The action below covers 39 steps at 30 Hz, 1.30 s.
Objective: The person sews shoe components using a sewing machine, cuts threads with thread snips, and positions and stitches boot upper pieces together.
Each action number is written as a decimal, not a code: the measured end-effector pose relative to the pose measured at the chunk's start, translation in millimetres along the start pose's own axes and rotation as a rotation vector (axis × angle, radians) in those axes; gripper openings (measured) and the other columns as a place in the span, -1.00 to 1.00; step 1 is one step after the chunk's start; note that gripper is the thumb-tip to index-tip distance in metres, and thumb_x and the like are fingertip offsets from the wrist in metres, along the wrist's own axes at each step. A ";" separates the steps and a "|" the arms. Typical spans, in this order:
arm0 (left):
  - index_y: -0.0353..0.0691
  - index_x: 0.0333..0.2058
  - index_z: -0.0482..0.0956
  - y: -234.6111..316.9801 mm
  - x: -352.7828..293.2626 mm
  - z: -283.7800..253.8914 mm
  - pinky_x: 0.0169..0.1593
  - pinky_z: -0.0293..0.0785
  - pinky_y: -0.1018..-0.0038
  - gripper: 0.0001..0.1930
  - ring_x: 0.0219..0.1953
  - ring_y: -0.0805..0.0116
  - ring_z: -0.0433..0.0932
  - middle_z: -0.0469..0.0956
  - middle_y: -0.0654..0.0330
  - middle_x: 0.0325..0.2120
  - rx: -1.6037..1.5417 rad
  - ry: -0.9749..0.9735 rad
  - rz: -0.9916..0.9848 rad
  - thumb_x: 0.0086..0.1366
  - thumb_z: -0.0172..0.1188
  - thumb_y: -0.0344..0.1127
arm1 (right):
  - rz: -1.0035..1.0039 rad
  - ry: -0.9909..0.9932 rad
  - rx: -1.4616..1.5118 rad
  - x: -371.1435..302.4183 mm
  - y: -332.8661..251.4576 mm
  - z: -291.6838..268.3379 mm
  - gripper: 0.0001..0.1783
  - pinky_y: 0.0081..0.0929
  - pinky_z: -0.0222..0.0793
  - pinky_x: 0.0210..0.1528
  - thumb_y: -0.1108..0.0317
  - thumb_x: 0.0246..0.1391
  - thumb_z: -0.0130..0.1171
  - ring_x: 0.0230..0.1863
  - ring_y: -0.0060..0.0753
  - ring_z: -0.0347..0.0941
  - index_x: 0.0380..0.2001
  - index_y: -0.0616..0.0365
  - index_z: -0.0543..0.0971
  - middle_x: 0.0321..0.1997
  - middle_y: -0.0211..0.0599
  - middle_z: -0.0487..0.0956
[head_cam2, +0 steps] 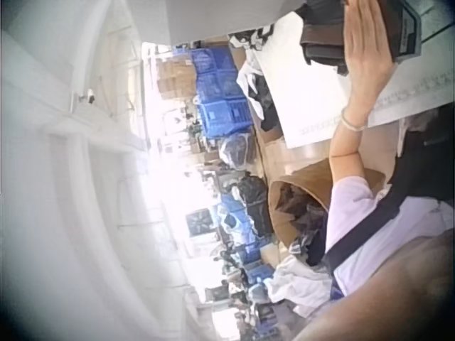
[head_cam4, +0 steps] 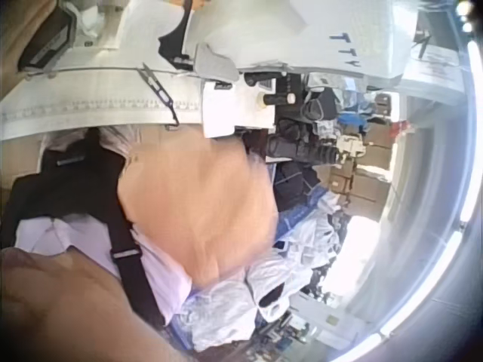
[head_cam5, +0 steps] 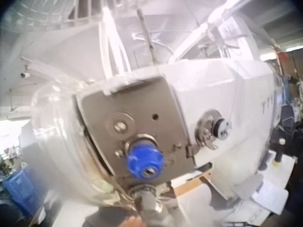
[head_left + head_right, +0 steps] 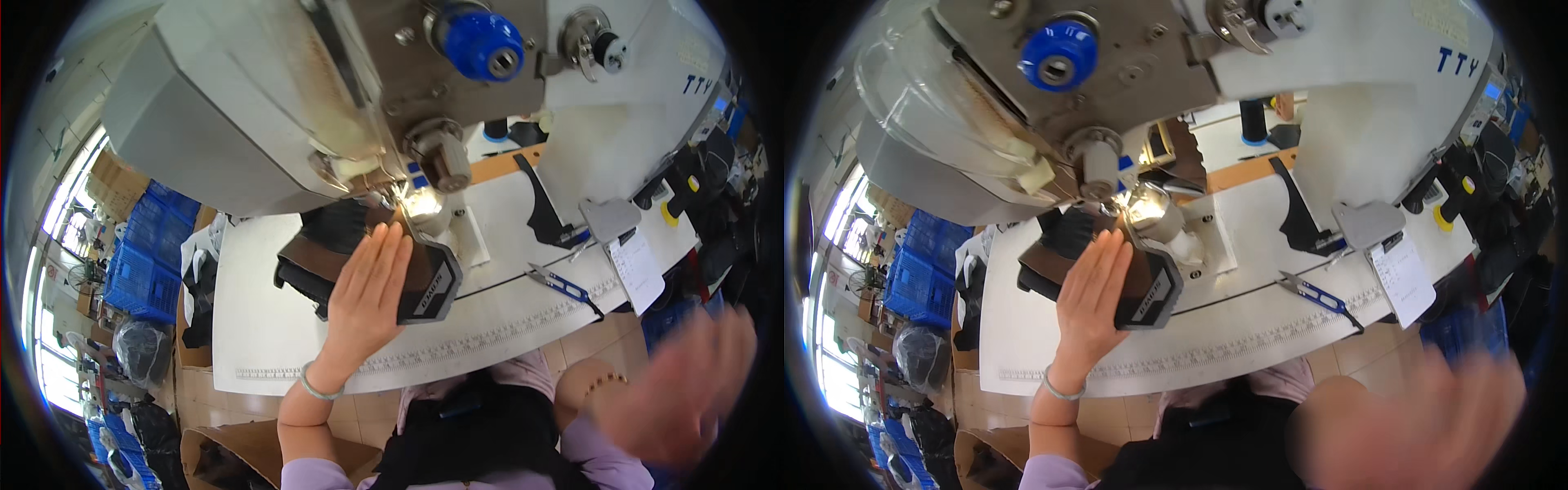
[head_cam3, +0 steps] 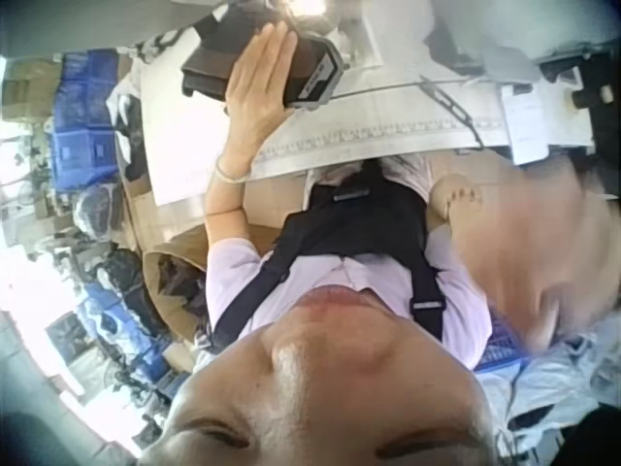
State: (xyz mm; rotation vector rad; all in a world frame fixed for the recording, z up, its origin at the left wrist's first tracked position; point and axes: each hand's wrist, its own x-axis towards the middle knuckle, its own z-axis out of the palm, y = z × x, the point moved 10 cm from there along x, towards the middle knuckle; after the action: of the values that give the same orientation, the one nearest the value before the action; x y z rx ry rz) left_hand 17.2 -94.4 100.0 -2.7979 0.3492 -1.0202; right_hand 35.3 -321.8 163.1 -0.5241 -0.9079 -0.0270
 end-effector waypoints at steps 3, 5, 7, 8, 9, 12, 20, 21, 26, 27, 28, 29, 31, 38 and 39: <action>-0.49 -0.08 0.42 2.8 1.0 -1.9 0.12 0.31 0.33 -0.52 0.07 0.11 0.37 0.40 -0.06 -0.03 0.000 -0.043 0.032 -0.07 0.00 -0.51 | 0.285 0.284 -0.944 -6.7 84.6 -69.9 -0.76 -0.55 0.29 -0.37 0.39 -0.03 0.10 -0.33 -0.50 0.38 -0.25 0.20 0.48 -0.30 -0.28 0.47; -0.52 -0.09 0.42 -1.9 -2.2 -6.8 0.12 0.32 0.35 -0.53 0.05 0.11 0.38 0.41 -0.08 -0.04 0.028 -0.026 0.038 -0.06 -0.02 -0.50 | 0.516 -0.300 -1.153 22.0 173.4 -39.6 -0.74 -0.65 0.27 -0.53 0.20 0.06 0.09 -0.52 -0.63 0.42 -0.32 0.20 0.52 -0.49 -0.42 0.50; -0.52 -0.10 0.43 -0.1 3.0 -9.8 0.11 0.33 0.36 -0.54 0.04 0.12 0.39 0.42 -0.07 -0.05 0.015 -0.089 0.062 -0.04 -0.02 -0.47 | 0.647 -0.442 -1.150 18.2 205.7 -38.3 -0.70 -0.64 0.26 -0.64 0.14 0.10 0.07 -0.63 -0.64 0.42 -0.39 0.19 0.54 -0.64 -0.44 0.48; -0.52 -0.10 0.43 -1.6 4.4 -11.9 0.11 0.33 0.36 -0.54 0.04 0.12 0.39 0.42 -0.07 -0.05 0.021 -0.070 0.061 -0.04 -0.02 -0.47 | 0.924 -0.445 -0.769 3.8 226.0 -33.0 -0.68 -0.70 0.21 -0.69 0.13 0.12 0.05 -0.68 -0.67 0.39 -0.41 0.20 0.54 -0.68 -0.44 0.48; -0.49 -0.08 0.42 -1.7 5.7 -12.1 0.09 0.33 0.36 -0.48 0.05 0.14 0.38 0.41 -0.04 -0.03 -0.007 -0.066 0.064 -0.13 0.06 -0.46 | 1.170 -0.434 -0.368 -12.9 239.4 -19.3 -0.65 -0.76 0.16 -0.74 0.12 0.15 0.03 -0.74 -0.71 0.37 -0.43 0.21 0.55 -0.72 -0.44 0.47; -0.46 -0.08 0.42 -3.3 6.1 -14.8 0.08 0.34 0.36 -0.44 0.05 0.16 0.38 0.40 -0.01 -0.02 0.009 -0.084 0.099 -0.19 0.11 -0.44 | 1.040 -0.336 -0.366 -14.9 243.8 -18.4 -0.65 -0.80 0.07 -0.80 0.16 0.18 -0.02 -0.81 -0.78 0.27 -0.44 0.23 0.55 -0.73 -0.49 0.44; -0.46 -0.14 0.48 1.6 2.6 -14.7 0.05 0.40 0.42 -0.60 -0.02 0.17 0.44 0.46 -0.02 -0.09 0.152 -0.067 0.246 0.03 0.01 -0.36 | 0.924 -0.223 -0.343 -19.4 241.8 -20.6 -0.70 -0.79 0.07 -0.79 0.22 0.15 0.06 -0.81 -0.78 0.22 -0.44 0.28 0.56 -0.71 -0.48 0.45; -0.46 -0.14 0.48 0.7 3.2 -14.8 0.05 0.40 0.42 -0.60 -0.02 0.17 0.44 0.46 -0.02 -0.09 0.149 -0.065 0.242 0.03 0.01 -0.36 | 0.920 -0.222 -0.345 -19.0 242.2 -21.5 -0.70 -0.77 0.09 -0.80 0.24 0.13 0.09 -0.81 -0.75 0.25 -0.47 0.31 0.56 -0.68 -0.43 0.48; -0.45 -0.16 0.50 -1.5 5.5 -15.1 0.04 0.42 0.42 -0.62 -0.05 0.18 0.46 0.47 -0.01 -0.11 0.131 -0.034 0.230 0.03 0.01 -0.38 | 0.928 -0.191 -0.332 -17.4 242.5 -21.7 -0.69 -0.77 0.11 -0.79 0.24 0.13 0.08 -0.80 -0.75 0.26 -0.50 0.31 0.55 -0.67 -0.43 0.47; -0.45 -0.16 0.50 -1.7 5.7 -14.8 0.04 0.42 0.42 -0.62 -0.05 0.18 0.46 0.47 -0.01 -0.11 0.131 -0.035 0.228 0.03 0.01 -0.38 | 0.924 -0.185 -0.323 -17.1 243.1 -21.0 -0.69 -0.77 0.11 -0.79 0.24 0.14 0.06 -0.80 -0.75 0.26 -0.48 0.32 0.55 -0.67 -0.43 0.47; -0.45 -0.16 0.49 -2.8 6.8 -13.9 0.03 0.42 0.42 -0.62 -0.05 0.18 0.46 0.47 0.00 -0.11 0.132 -0.027 0.221 0.03 0.01 -0.38 | 0.919 -0.177 -0.317 -16.6 243.7 -21.9 -0.68 -0.77 0.12 -0.78 0.24 0.15 0.05 -0.79 -0.75 0.26 -0.47 0.32 0.55 -0.66 -0.43 0.47; -0.46 -0.16 0.49 -3.5 7.6 -13.2 0.03 0.43 0.41 -0.62 -0.05 0.18 0.46 0.47 0.00 -0.11 0.133 -0.018 0.214 0.03 0.01 -0.39 | 0.918 -0.175 -0.319 -17.1 244.9 -23.3 -0.68 -0.77 0.12 -0.78 0.24 0.15 0.05 -0.79 -0.75 0.26 -0.47 0.32 0.55 -0.66 -0.43 0.47; -0.44 -0.16 0.50 -5.3 9.3 -12.1 0.01 0.44 0.40 -0.62 -0.06 0.17 0.47 0.47 0.03 -0.11 0.109 -0.006 0.185 0.00 0.04 -0.40 | 0.908 -0.159 -0.384 -17.6 246.2 -29.3 -0.66 -0.78 0.07 -0.75 0.18 0.19 -0.01 -0.79 -0.78 0.22 -0.39 0.27 0.54 -0.69 -0.50 0.43; -0.37 -0.16 0.52 -15.1 5.6 -13.6 -0.08 0.49 0.37 -0.58 -0.10 0.16 0.50 0.49 0.09 -0.17 -0.028 0.066 0.137 -0.08 0.12 -0.38 | 0.897 -0.221 -0.380 -13.2 242.9 -22.5 -0.66 -0.77 0.16 -0.73 0.22 0.19 -0.02 -0.75 -0.76 0.28 -0.46 0.33 0.51 -0.65 -0.45 0.46; -0.37 -0.16 0.52 -15.5 5.4 -13.6 -0.08 0.49 0.37 -0.58 -0.10 0.16 0.50 0.49 0.09 -0.17 -0.026 0.065 0.135 -0.08 0.12 -0.38 | 0.876 -0.241 -0.428 -11.0 242.1 -22.6 -0.63 -0.75 0.11 -0.76 0.20 0.19 -0.02 -0.78 -0.76 0.25 -0.51 0.30 0.49 -0.72 -0.46 0.42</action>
State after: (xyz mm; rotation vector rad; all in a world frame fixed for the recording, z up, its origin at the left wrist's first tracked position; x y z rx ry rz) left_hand 15.0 -81.6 116.9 -2.7252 0.5550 -1.0841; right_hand 103.1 -122.3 41.4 -1.3116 -0.8411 0.6599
